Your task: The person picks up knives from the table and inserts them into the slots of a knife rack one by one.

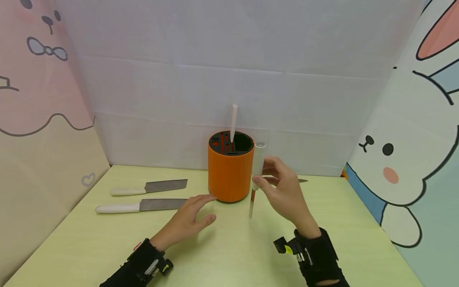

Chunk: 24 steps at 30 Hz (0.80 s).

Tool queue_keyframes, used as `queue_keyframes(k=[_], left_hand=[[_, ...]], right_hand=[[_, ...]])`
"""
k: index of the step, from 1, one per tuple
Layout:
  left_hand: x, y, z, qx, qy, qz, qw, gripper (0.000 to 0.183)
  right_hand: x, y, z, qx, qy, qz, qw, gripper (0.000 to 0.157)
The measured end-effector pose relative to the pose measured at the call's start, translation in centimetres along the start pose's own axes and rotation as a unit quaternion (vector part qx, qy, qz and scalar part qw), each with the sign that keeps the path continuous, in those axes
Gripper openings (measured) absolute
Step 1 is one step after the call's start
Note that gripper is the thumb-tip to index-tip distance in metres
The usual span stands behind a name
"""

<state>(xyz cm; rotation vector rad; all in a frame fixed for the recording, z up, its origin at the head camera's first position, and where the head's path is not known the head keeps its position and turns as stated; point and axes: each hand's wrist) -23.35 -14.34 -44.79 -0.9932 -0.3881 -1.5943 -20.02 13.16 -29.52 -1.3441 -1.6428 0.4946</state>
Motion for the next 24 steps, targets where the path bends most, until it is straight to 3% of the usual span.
queue_keyframes(k=[11, 24], left_hand=[[0.0, 0.1, -0.1, 0.006, -0.001, -0.004, 1.0000, 0.055], [0.2, 0.0, -0.1, 0.011, 0.001, 0.007, 0.9999, 0.052]], right_hand=[[-1.5, 0.3, -0.8, -0.031, -0.009, 0.006, 0.999, 0.035], [-1.7, 0.5, -0.6, -0.034, -0.007, 0.007, 0.999, 0.037]])
Point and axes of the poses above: each hand's wrist, its own y-axis away from the middle knuckle, its own x-axis out of the back of the hand, z = x × y, and after that the axes turned 15 degrees about x, right-handed
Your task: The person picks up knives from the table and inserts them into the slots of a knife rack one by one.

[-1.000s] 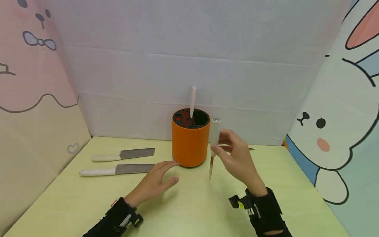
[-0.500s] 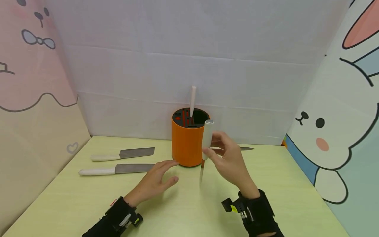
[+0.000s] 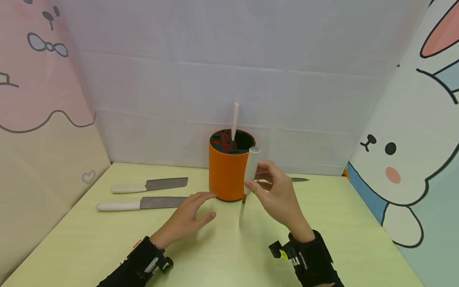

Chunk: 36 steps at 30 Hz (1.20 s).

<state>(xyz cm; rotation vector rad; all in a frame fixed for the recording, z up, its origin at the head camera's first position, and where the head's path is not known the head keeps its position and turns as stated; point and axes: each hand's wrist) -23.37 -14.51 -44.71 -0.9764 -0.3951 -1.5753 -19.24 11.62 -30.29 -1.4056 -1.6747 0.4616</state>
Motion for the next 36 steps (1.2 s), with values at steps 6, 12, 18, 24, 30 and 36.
queue_keyframes(k=[6, 12, 18, 24, 30, 36], left_hand=[[0.3, -0.1, 0.0, 0.007, 0.005, 0.005, 0.9999, 0.050], [1.2, -0.6, 0.5, -0.008, 0.022, -0.001, 0.9997, 0.050], [2.6, -1.9, 2.2, -0.038, 0.066, 0.000, 0.9971, 0.052], [3.7, -3.8, 4.7, -0.078, 0.095, 0.000, 0.9924, 0.053], [4.8, -5.3, 7.0, -0.098, 0.121, 0.010, 0.9877, 0.050], [5.7, -6.4, 9.3, -0.122, 0.137, 0.026, 0.9828, 0.047]], right_hand=[[0.1, 0.0, 0.0, -0.003, -0.012, 0.007, 1.000, 0.035], [0.1, -0.2, -0.1, -0.003, -0.011, 0.006, 1.000, 0.036], [0.1, -0.2, 0.0, 0.005, -0.006, -0.001, 1.000, 0.037], [0.4, -0.1, 0.1, 0.014, -0.006, -0.005, 1.000, 0.037], [0.5, -0.2, 0.1, 0.021, -0.011, -0.005, 1.000, 0.036], [0.4, -0.1, 0.3, 0.024, -0.015, -0.007, 1.000, 0.036]])
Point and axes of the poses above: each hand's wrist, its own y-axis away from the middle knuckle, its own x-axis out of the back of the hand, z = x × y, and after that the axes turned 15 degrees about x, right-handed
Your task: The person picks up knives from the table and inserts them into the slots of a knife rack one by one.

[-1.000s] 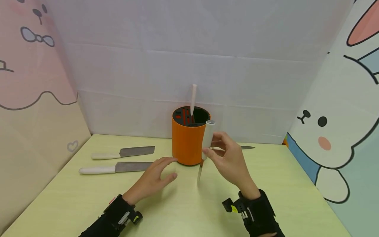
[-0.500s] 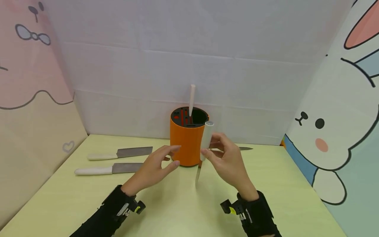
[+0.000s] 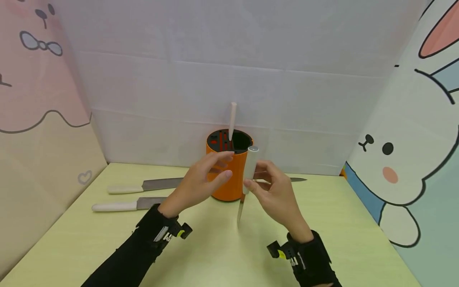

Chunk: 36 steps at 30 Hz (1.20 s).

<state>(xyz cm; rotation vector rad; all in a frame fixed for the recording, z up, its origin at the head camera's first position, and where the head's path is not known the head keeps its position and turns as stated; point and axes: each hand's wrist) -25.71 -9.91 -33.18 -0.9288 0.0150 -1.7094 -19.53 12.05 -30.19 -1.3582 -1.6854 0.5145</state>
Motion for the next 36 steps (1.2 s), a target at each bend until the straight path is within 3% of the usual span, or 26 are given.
queue_keyframes(k=[6, 15, 24, 29, 36], left_hand=[[-0.3, -1.3, 2.3, -0.021, 0.026, 0.006, 0.9994, 0.045], [-0.2, -1.5, 6.9, -0.027, 0.069, 0.029, 0.9969, 0.035], [-1.2, -2.4, 5.1, -0.034, 0.061, 0.033, 0.9970, 0.035], [-1.4, -2.6, 5.1, -0.034, 0.061, 0.030, 0.9971, 0.036], [-1.4, -2.4, 5.2, -0.009, 0.056, 0.038, 0.9976, 0.037]], right_hand=[[-0.1, 0.1, 0.1, 0.001, -0.001, -0.001, 1.000, 0.037], [-0.2, 0.2, 0.2, 0.010, -0.015, 0.006, 1.000, 0.035], [-0.6, 0.2, 0.2, 0.011, -0.011, 0.003, 1.000, 0.034], [-0.5, 0.1, 0.2, 0.016, 0.006, 0.004, 1.000, 0.036], [-0.6, 0.0, 0.1, 0.012, -0.003, 0.005, 1.000, 0.036]])
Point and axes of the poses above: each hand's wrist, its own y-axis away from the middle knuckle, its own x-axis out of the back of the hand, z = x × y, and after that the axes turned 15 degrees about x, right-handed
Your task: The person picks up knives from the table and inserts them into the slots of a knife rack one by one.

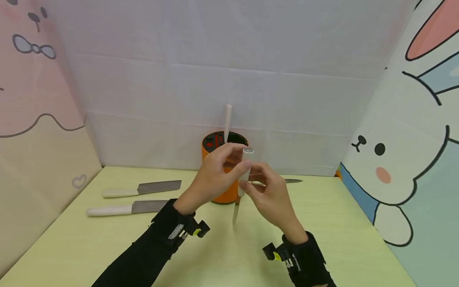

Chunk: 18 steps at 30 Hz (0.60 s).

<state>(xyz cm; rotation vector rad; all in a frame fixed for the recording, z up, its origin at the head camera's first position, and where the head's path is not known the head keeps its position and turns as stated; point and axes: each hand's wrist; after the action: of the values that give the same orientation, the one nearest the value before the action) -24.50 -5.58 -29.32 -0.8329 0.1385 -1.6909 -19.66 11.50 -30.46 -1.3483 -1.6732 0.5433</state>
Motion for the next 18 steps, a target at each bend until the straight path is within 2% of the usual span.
queue_keyframes(k=[8, 18], left_hand=[[-0.18, 0.00, 0.10, -0.004, 0.013, 0.001, 0.9999, 0.030], [-0.23, -0.09, 0.11, -0.020, 0.000, 0.004, 0.9998, 0.022]], right_hand=[[0.02, 0.01, -0.03, 0.004, 0.009, 0.003, 1.000, 0.035], [-0.15, 0.02, 0.01, 0.011, -0.008, 0.007, 1.000, 0.035]])
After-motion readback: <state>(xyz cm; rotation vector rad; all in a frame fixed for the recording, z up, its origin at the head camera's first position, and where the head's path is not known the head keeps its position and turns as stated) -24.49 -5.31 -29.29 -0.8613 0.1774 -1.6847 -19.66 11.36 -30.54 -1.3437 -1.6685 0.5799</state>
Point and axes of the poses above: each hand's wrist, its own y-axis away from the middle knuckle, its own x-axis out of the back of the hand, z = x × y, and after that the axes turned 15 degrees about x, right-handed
